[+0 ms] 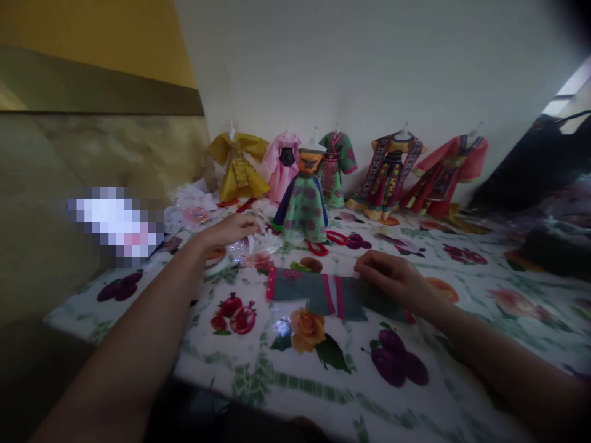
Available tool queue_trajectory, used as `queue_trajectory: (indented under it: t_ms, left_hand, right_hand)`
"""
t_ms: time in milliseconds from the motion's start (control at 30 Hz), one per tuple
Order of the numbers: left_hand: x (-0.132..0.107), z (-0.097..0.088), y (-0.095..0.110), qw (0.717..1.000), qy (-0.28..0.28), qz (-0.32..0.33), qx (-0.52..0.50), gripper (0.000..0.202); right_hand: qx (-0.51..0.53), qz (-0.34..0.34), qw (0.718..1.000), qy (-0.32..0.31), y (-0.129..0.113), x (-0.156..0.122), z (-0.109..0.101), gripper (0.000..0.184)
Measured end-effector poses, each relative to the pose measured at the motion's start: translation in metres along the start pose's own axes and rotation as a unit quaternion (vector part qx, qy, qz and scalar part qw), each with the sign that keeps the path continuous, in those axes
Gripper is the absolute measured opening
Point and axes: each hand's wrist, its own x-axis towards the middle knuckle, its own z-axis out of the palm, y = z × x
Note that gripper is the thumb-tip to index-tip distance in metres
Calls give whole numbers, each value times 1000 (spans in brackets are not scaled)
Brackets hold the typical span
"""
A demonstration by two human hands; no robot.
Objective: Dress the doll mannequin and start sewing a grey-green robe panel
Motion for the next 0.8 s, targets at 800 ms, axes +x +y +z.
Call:
queue_trajectory:
  t_ms: [800]
  left_hand:
    - [-4,-6,-3,995,-21,-35,90,40]
  right_hand:
    - [16,-5,1000,16,-1,-3,-2,31]
